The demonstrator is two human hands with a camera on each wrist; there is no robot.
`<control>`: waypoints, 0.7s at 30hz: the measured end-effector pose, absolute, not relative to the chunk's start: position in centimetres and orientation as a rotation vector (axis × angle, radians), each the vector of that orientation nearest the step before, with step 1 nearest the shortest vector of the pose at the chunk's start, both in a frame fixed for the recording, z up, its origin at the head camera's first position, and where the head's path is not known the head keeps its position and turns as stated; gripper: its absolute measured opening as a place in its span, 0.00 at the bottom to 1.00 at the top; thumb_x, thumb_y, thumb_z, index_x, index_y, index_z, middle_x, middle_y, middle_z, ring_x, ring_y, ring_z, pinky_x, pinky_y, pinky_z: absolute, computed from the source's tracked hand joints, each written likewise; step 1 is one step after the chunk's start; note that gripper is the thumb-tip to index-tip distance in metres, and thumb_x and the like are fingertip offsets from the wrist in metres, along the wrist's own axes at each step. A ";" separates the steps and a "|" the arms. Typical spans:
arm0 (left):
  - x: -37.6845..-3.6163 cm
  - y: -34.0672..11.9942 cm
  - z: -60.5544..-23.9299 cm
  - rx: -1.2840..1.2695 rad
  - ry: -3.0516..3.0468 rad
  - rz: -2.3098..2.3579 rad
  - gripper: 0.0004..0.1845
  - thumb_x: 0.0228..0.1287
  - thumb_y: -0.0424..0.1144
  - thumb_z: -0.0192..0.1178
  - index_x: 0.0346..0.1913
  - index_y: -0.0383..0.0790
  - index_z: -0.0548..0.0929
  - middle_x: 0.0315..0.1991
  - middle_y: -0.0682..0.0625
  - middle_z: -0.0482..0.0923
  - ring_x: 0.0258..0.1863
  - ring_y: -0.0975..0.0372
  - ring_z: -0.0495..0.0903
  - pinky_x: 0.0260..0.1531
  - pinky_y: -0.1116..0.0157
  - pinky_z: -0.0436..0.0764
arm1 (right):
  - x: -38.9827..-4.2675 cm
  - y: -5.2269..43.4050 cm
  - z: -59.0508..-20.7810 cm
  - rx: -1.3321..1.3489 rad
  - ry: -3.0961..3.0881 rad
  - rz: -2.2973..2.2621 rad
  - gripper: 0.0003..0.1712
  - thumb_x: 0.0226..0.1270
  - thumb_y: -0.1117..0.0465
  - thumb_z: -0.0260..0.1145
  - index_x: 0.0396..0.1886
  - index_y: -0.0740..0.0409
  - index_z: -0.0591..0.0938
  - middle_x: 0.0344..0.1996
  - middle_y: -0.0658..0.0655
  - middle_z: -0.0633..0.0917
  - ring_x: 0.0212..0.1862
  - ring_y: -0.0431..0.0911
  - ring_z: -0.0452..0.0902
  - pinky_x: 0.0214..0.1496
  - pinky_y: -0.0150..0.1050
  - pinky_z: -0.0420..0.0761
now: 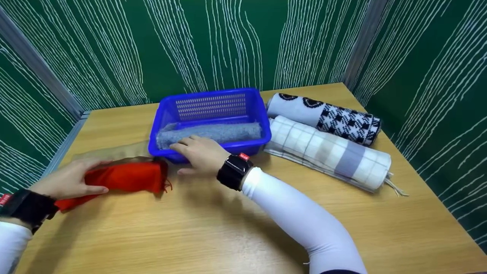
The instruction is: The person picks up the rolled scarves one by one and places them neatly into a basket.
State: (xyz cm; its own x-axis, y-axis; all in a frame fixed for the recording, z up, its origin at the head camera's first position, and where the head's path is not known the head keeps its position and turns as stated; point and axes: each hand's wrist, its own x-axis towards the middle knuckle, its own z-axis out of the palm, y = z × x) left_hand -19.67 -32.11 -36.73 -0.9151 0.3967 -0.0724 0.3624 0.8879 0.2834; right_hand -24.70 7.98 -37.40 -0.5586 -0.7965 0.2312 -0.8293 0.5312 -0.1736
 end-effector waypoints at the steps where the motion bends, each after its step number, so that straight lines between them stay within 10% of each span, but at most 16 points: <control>1: -19.6 -32.2 -36.7 0.585 2.928 0.396 0.43 0.62 0.46 0.79 0.77 0.33 0.75 0.72 0.34 0.79 0.69 0.39 0.78 0.71 0.30 0.73 | -24.7 7.9 -37.4 1.410 -2.641 0.401 0.43 0.72 0.44 0.76 0.79 0.57 0.75 0.70 0.63 0.82 0.71 0.61 0.79 0.77 0.59 0.77; 21: -18.9 -33.9 -36.9 0.523 2.953 0.358 0.42 0.59 0.47 0.81 0.74 0.34 0.78 0.69 0.34 0.81 0.64 0.39 0.80 0.67 0.31 0.77 | -24.5 6.1 -37.5 1.485 -2.593 0.398 0.43 0.71 0.46 0.77 0.79 0.58 0.75 0.68 0.62 0.83 0.68 0.58 0.80 0.75 0.55 0.79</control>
State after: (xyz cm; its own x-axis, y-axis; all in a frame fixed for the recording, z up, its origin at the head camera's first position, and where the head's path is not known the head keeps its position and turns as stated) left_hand -18.92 -33.93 -36.94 -0.9329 0.3519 -0.0771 0.3233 0.9121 0.2520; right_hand -24.45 6.05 -37.50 -0.5088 -0.8272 0.2385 -0.8607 0.4821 -0.1640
